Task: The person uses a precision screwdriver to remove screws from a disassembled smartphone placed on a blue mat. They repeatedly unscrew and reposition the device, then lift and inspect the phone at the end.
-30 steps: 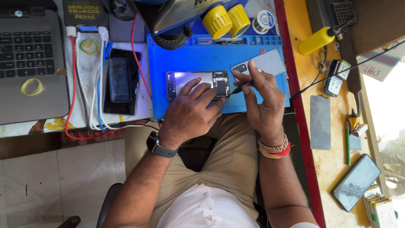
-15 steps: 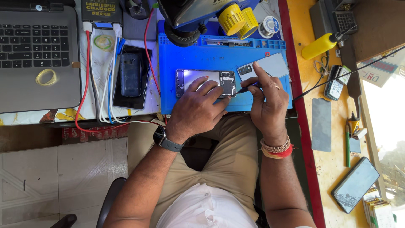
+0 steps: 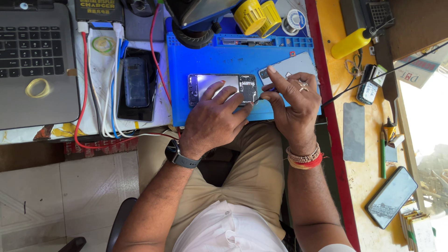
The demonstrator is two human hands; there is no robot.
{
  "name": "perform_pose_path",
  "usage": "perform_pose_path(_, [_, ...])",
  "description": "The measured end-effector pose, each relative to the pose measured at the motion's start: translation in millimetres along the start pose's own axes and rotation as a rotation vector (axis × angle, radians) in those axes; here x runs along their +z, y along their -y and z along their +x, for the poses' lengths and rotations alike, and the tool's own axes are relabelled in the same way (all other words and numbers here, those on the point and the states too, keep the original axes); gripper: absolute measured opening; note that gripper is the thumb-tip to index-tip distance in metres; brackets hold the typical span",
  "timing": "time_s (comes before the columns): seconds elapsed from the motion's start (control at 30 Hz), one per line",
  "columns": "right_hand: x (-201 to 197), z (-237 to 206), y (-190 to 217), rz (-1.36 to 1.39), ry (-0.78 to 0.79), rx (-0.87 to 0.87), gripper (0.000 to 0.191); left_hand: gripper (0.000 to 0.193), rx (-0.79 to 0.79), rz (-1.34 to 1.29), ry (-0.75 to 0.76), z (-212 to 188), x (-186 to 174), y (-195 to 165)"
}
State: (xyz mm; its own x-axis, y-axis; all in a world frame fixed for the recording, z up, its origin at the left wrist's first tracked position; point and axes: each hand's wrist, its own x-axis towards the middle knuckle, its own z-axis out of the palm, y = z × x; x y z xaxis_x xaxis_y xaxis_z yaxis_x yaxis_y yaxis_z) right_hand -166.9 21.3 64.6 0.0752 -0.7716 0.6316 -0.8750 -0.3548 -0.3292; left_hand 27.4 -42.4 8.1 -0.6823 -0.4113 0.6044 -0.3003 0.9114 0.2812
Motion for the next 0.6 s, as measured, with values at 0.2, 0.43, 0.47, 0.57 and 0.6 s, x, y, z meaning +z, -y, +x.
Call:
perform_pose_path(0.2, [0,0,7,0.081,0.013,0.029,0.043,0.030,0.002,0.014,0.007,1,-1,-1])
perform_pose_path(0.43, [3,-5,6,-0.020,-0.021,0.041,0.052,0.032,0.001,0.011,0.020,1,-1,-1])
perform_pose_path(0.47, [5,-7,6,0.009,-0.003,0.065,0.054,0.032,0.003,0.004,0.011,0,-1,-1])
perform_pose_path(0.57, [10,-11,5,-0.066,-0.094,0.032,0.053,0.032,-0.001,0.001,-0.005,0,-2,-1])
perform_pose_path(0.6, [12,-13,4,-0.040,-0.104,0.052,0.053,0.033,0.000,0.000,-0.003,1,-3,-1])
